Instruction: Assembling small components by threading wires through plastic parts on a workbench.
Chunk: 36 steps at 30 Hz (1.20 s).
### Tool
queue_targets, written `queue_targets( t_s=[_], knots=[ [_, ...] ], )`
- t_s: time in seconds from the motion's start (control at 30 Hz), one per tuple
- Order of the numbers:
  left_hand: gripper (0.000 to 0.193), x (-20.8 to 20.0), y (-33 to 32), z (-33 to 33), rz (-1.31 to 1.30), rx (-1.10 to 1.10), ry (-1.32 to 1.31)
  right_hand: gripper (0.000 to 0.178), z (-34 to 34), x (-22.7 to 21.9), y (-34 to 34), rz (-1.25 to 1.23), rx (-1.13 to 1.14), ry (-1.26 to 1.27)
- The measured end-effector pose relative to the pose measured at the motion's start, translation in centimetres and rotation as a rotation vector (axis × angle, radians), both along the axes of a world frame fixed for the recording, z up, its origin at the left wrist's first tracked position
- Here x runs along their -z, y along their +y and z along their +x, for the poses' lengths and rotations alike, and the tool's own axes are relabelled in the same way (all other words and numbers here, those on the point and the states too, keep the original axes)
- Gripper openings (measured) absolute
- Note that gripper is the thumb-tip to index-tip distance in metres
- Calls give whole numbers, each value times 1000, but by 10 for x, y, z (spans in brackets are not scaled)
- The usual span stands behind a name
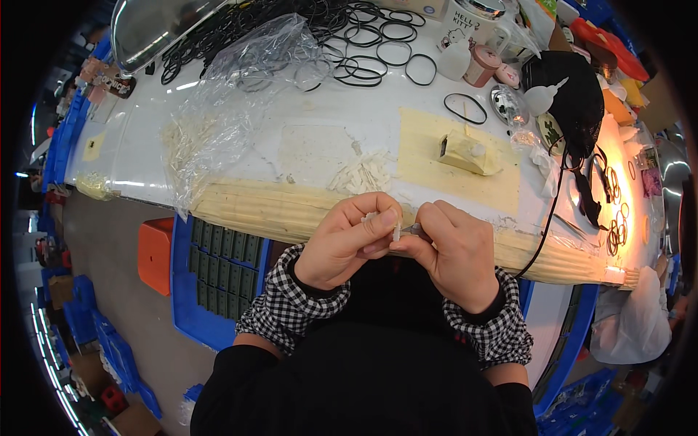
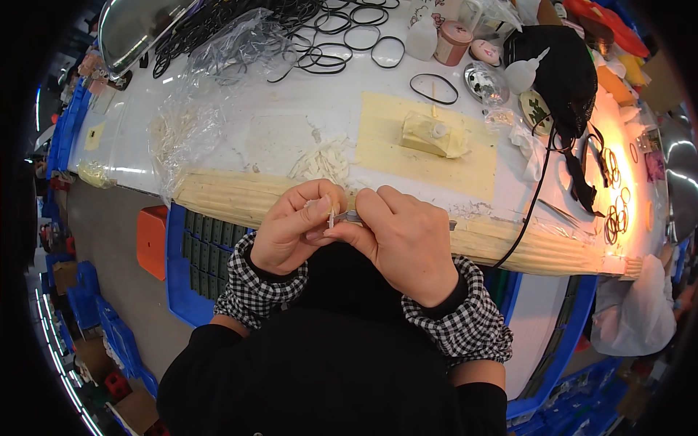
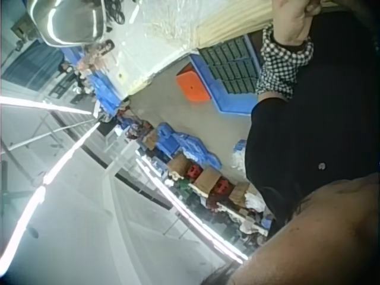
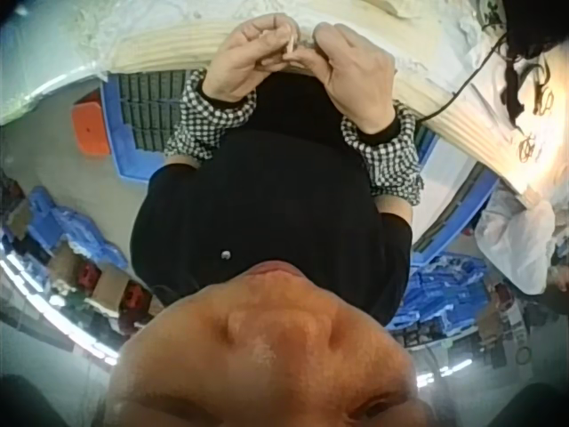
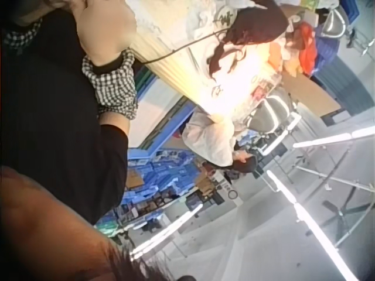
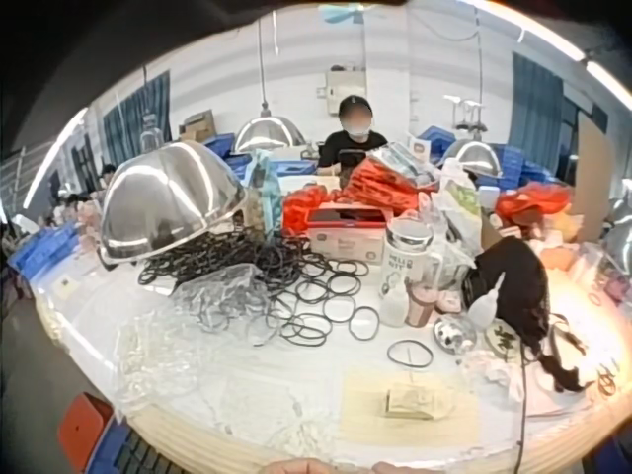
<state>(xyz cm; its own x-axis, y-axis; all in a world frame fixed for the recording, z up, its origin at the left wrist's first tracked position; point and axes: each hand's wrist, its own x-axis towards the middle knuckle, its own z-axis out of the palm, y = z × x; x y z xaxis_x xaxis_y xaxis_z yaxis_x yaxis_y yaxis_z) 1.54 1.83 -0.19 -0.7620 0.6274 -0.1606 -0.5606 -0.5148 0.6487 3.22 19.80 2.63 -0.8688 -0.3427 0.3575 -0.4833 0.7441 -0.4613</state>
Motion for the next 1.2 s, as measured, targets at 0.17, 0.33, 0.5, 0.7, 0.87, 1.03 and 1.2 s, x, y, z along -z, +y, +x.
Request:
queue_targets(
  t_s=[0.17, 0.33, 0.5, 0.7, 0.87, 1.03, 1.2],
  knots=[
    [15, -2, 1, 1, -14, -13, 8, 39, 1, 1, 1, 14, -12, 12],
    [15, -3, 1, 1, -31, -19, 13, 39, 1, 0, 0, -21, -2, -7],
    [15, -2, -1, 1, -43, -33, 45, 39, 2, -1, 1, 29, -16, -2],
    [14, -6, 0, 1, -83, -41, 55, 39, 1, 0, 2, 4, -4, -3],
    [14, -5, -1, 2, -110, -65, 60, 39, 2, 1, 2, 36, -14, 4],
    [14, -7, -1, 3, -144, -78, 80, 40, 1, 1, 2, 10, 1, 8],
    [13, -7, -2, 3, -173, -102, 101, 41, 1, 2, 3, 57, -9, 37]
  ],
)
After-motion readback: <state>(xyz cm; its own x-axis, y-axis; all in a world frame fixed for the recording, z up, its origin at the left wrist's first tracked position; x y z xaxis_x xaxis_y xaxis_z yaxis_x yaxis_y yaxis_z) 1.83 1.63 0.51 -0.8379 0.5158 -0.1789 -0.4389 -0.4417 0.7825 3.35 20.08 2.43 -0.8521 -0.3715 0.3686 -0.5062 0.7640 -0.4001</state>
